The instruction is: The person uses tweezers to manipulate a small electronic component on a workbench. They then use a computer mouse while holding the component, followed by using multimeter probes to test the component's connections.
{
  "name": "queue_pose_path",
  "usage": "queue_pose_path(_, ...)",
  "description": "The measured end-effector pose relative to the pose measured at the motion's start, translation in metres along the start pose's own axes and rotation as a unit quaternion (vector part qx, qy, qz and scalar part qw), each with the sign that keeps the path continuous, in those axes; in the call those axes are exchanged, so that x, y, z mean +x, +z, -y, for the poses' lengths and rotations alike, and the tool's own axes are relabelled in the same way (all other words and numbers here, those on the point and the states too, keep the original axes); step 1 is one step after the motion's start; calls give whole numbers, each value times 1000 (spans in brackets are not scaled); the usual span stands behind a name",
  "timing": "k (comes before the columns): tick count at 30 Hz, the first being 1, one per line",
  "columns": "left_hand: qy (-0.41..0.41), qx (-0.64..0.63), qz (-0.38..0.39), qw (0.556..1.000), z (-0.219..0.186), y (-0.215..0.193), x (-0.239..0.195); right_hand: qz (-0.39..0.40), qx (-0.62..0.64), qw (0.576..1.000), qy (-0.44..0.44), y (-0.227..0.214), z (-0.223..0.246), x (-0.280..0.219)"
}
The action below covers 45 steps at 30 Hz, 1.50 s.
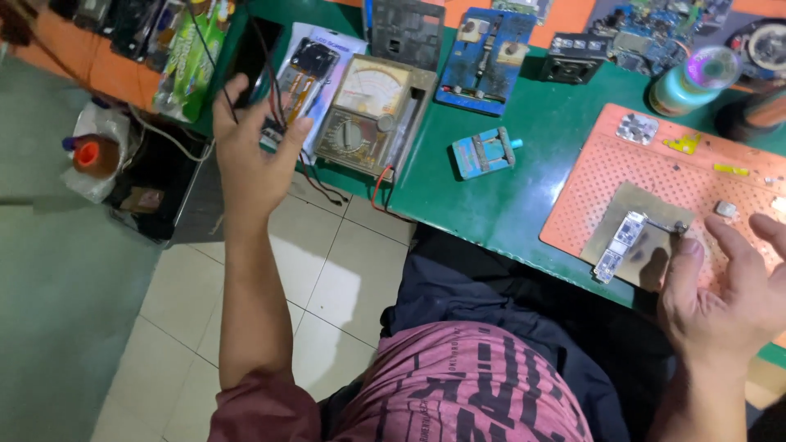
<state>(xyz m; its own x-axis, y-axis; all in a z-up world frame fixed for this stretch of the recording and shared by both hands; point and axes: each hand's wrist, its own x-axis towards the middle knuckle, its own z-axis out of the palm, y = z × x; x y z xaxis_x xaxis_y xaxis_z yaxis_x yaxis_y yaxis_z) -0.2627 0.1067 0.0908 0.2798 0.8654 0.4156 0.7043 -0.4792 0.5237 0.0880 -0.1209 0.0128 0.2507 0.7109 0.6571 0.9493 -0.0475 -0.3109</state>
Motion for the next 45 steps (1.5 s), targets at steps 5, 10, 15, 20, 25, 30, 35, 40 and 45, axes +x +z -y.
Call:
queue_pose_path(5,102,186,-56,976,-5,3,-31,14,-34,999,35,-6,0,9)
queue_pose_path(10,138,191,3,972,-11,1,-84,-3,-48,997,54,-3,-4,14)
queue_pose_path(15,9,-147,414,898,-69,57,-90,-128,52,990,-2,-6,-5,9)
queue_pose_path(20,-23,-265,531,804,-97,84,-91,-117,144,983,10,-13,18,-23)
queue_pose_path(25,168,-156,449,864,-86,88,-96,-16,264,964,15,-18,45,-33)
queue_pose_path(30,-88,-163,354,917,-53,84,-97,88,299,950,4,-11,51,-41)
queue_pose_path(35,-243,-83,155,954,-9,93,-117,149,313,938,-21,-3,58,-35)
queue_pose_path(40,-236,-52,94,966,24,110,-124,184,324,927,-49,3,70,-28)
queue_pose_path(45,-221,-46,240,944,-1,75,-102,273,319,905,-69,7,87,-10)
